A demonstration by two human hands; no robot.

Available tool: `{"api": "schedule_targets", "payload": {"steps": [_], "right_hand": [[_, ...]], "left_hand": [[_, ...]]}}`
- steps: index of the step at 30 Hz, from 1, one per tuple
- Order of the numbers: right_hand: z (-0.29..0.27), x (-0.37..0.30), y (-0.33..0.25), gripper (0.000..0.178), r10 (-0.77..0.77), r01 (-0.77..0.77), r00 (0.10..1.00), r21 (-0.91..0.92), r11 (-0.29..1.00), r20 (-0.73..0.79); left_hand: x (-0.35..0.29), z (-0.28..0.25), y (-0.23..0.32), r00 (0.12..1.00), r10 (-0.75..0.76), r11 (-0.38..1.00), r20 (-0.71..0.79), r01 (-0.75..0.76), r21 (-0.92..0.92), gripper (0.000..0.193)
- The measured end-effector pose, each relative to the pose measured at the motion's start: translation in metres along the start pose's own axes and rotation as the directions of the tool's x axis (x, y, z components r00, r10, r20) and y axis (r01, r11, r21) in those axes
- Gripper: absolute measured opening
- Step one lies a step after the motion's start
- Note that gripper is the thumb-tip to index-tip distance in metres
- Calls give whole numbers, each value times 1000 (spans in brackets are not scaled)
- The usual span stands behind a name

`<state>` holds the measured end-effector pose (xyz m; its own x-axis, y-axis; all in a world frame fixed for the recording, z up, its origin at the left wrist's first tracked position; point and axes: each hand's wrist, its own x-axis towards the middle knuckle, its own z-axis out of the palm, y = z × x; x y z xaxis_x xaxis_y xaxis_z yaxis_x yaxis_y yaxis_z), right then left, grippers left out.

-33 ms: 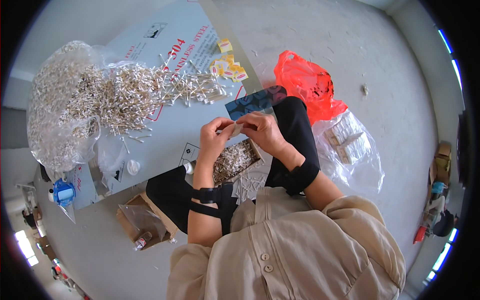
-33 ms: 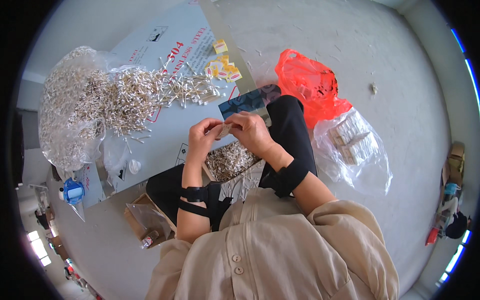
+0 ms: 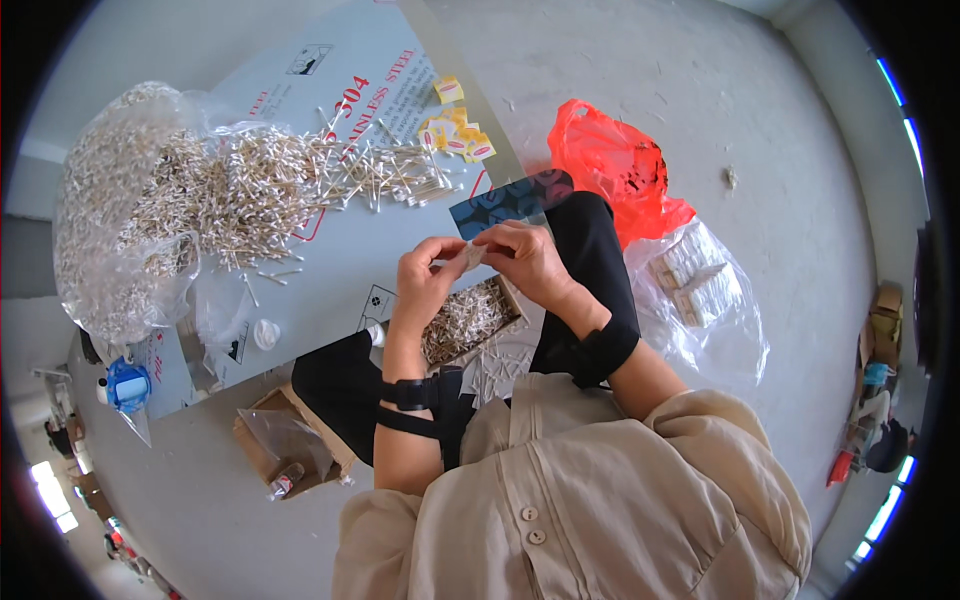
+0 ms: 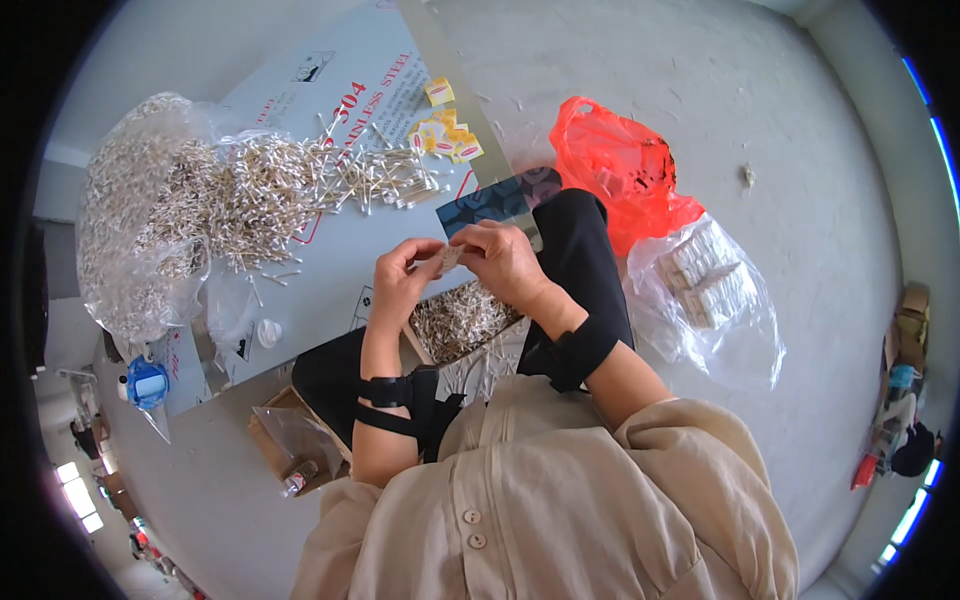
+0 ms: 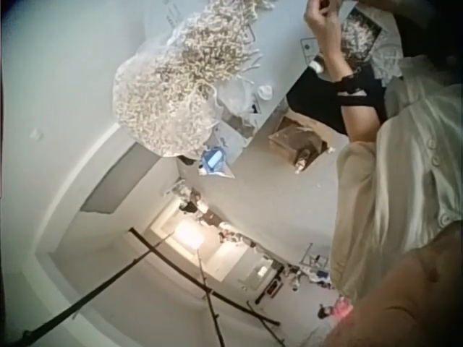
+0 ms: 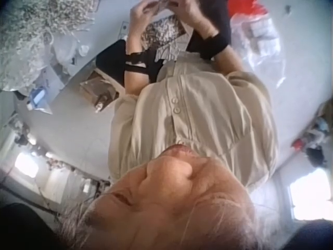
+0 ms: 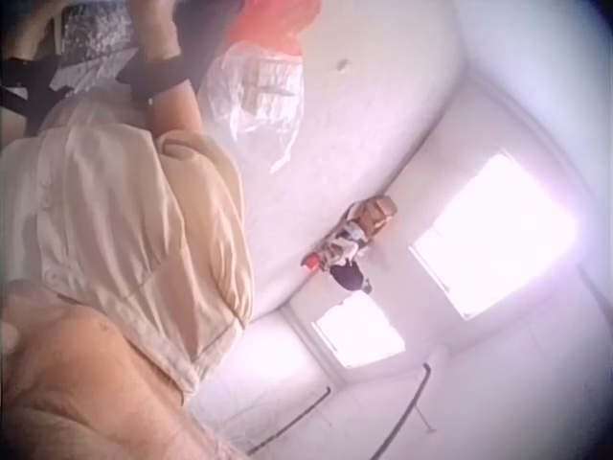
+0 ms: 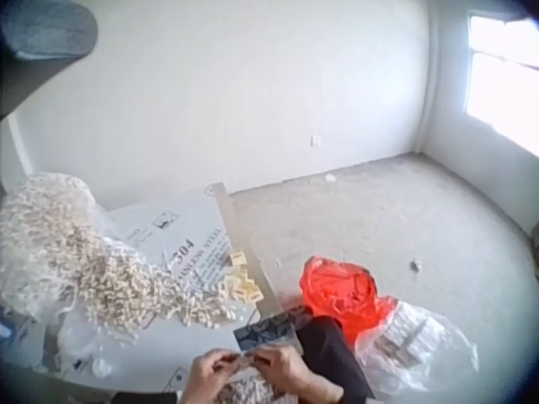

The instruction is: The recorder is packing cotton swabs into small plastic containers and applying labels.

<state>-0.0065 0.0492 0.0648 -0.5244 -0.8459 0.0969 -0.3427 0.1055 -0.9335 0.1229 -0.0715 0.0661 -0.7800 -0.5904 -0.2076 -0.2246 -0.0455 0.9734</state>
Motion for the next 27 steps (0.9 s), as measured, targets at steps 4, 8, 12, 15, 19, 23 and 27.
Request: {"api": "schedule_targets", "payload": {"steps": [4, 8, 12, 15, 19, 23, 27], "right_hand": [[-3, 3, 2, 18, 0, -4, 998, 75, 997, 56], [-4, 4, 0, 20, 49, -51, 998, 52, 997, 41], [-3, 7, -9, 17, 86, -83, 996, -94, 992, 30], [-1, 8, -7, 15, 116, -112, 993, -157, 981, 16], [3, 11, -1, 11, -7, 8, 1000, -267, 964, 4], [0, 12, -4, 10, -23, 20, 1000, -239, 971, -13], [1, 12, -6, 10, -37, 33, 999, -229, 973, -12]], "left_hand": [[-13, -6, -18, 969, 238, 971, -69, -238, 14, 28], [-15, 5, -16, 957, 208, 973, -201, -224, -56, 29], [-11, 11, -18, 946, 188, 973, -263, -142, 184, 17], [-9, 16, -17, 952, 24, 998, -304, -3, 70, 11], [-5, 12, -12, 948, -193, 979, -252, 169, -112, 9], [-5, 14, -11, 967, -61, 998, -246, 57, -24, 12], [-1, 17, -17, 953, 98, 990, -287, -63, 127, 16]]}}
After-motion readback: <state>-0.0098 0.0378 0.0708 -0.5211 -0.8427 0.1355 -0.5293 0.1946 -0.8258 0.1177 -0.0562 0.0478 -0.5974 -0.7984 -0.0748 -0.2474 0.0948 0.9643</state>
